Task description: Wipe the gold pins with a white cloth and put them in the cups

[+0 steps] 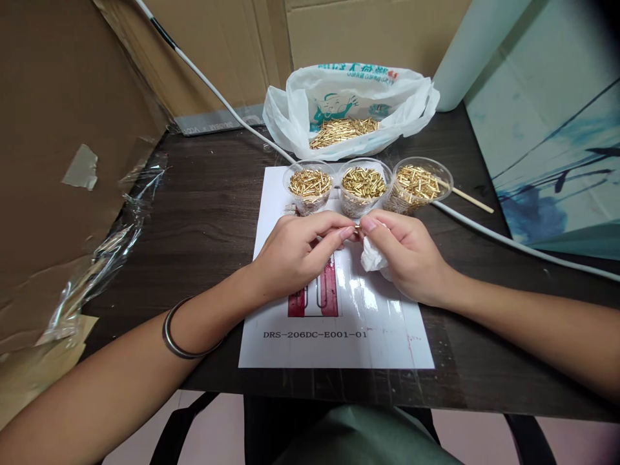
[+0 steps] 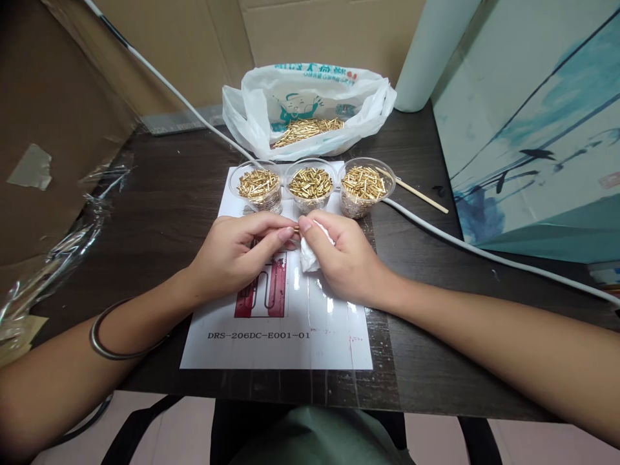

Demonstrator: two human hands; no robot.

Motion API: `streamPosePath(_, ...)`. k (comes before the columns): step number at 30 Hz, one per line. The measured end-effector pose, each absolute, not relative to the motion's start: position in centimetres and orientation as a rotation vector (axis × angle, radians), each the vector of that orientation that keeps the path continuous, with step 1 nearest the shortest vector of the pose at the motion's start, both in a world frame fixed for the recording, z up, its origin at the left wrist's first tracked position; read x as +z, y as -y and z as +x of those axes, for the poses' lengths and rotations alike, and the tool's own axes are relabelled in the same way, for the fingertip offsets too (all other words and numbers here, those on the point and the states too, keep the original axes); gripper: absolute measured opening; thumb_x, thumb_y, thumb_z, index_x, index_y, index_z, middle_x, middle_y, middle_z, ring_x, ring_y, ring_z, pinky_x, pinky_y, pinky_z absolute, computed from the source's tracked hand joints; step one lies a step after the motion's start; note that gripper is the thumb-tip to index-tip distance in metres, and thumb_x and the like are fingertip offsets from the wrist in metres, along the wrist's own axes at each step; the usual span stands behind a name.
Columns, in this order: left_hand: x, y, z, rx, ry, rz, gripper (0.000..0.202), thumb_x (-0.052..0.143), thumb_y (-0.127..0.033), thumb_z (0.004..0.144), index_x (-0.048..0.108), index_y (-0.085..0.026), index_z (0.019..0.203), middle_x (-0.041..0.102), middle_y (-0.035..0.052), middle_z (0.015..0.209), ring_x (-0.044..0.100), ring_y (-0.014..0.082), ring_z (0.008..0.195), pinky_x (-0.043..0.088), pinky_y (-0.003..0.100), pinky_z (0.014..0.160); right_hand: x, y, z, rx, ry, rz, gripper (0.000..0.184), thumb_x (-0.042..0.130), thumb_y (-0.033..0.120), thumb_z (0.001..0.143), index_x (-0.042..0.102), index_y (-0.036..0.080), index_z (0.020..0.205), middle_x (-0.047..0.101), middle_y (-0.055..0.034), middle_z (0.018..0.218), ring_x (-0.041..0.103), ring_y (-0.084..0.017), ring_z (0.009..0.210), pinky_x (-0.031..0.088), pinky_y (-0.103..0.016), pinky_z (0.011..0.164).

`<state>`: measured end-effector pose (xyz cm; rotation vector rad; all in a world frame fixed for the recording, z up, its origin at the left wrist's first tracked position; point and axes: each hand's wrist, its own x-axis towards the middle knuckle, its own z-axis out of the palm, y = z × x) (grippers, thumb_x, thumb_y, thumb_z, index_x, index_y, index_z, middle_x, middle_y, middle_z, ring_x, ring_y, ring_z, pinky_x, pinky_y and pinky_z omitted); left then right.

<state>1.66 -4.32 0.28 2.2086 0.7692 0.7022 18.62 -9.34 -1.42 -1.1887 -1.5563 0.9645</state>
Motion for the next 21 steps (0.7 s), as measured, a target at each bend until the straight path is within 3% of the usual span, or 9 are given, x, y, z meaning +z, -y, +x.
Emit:
streamPosePath(4,0.39,4.38,1.79,0.715,-0.852,2.15,0.025,0.046,-0.031,0.089,0.065,-0.016,0.081,0.067,-0.0007,0.073,0.059,0.0068,0.063,0.044,0.018,0.061,-1.38,9.37,18.69,0.963,1.548,-1.161,0.034,0.039,0.035,0.092,0.044,0.014,0.065,0.041,0.0023,0.061,0.036,-0.005,0.057,0.03,-0.021,0.054)
streamPosePath(9,0.36,4.41,1.99,0.699,-0.842,2.056,0.035,0.043,-0.037,0.09,0.055,-0.014,0.066,0.055,-0.0014,0.058,0.048,0.0059,0.053,0.039,0.019,0.053,-1.35,9.44,18.67,0.98,1.557,-1.119,0.033,0.04,0.033,0.092,0.044,0.014,0.065,0.041,0.0024,0.061,0.037,-0.005,0.056,0.031,-0.021,0.054)
streamPosePath(21,0.13,4.33,2.27,0.673,-0.754,1.734,0.035,0.042,-0.037,0.09,0.06,-0.011,0.075,0.06,0.0022,0.064,0.056,0.0058,0.057,0.047,0.014,0.055,-1.03,9.38,18.39,1.001,1.594,-0.963,0.026,0.037,0.024,0.093,0.048,0.015,0.07,0.042,0.0028,0.063,0.038,-0.005,0.057,0.033,-0.019,0.054)
